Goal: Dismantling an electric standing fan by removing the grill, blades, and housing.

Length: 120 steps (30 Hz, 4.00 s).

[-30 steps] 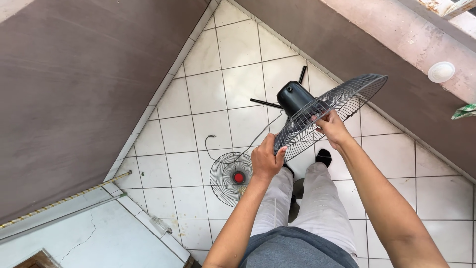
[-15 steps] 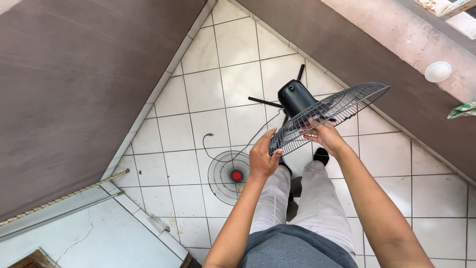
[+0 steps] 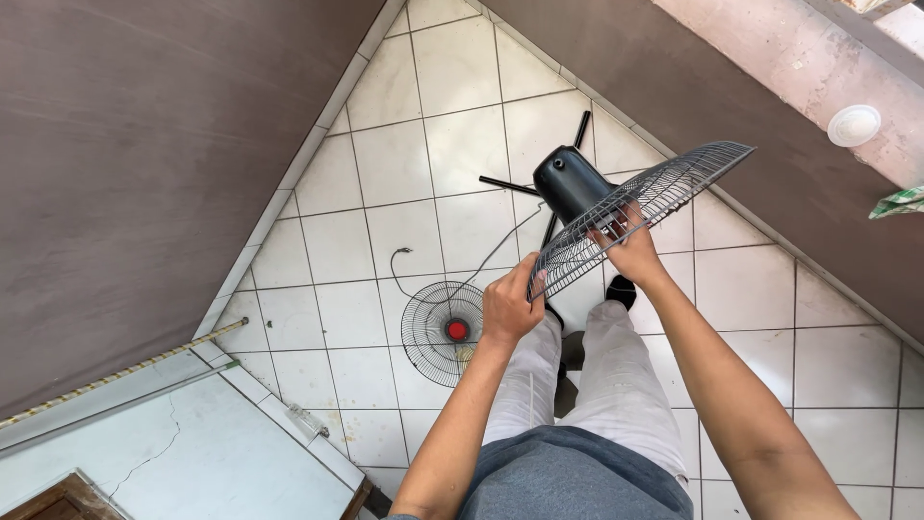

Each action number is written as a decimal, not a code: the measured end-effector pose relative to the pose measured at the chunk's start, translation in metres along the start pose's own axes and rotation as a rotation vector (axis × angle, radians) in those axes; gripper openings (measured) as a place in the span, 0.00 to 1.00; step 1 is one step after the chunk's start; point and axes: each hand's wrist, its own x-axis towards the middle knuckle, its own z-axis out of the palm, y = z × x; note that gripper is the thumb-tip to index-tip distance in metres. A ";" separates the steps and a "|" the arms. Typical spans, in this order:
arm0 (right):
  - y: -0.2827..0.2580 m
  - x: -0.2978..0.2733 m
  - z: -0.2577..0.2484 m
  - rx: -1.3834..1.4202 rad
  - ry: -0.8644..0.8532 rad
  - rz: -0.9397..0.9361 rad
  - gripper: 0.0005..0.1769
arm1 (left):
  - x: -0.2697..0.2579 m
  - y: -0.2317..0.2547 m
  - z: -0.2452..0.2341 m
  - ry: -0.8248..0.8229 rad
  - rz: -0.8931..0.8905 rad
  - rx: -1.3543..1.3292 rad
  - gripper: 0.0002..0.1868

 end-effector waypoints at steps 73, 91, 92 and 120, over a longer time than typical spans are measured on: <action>-0.047 -0.038 0.023 -0.771 0.215 -0.251 0.19 | 0.006 0.014 -0.019 0.017 0.034 0.076 0.14; -0.011 -0.039 0.039 0.899 0.183 0.622 0.29 | -0.009 0.014 -0.025 0.040 -0.040 0.064 0.09; -0.014 -0.039 0.041 0.884 0.221 0.613 0.27 | -0.008 0.016 -0.027 0.037 -0.024 0.048 0.10; -0.017 -0.032 0.034 0.510 0.238 0.454 0.14 | -0.010 0.010 -0.016 0.053 -0.060 0.051 0.34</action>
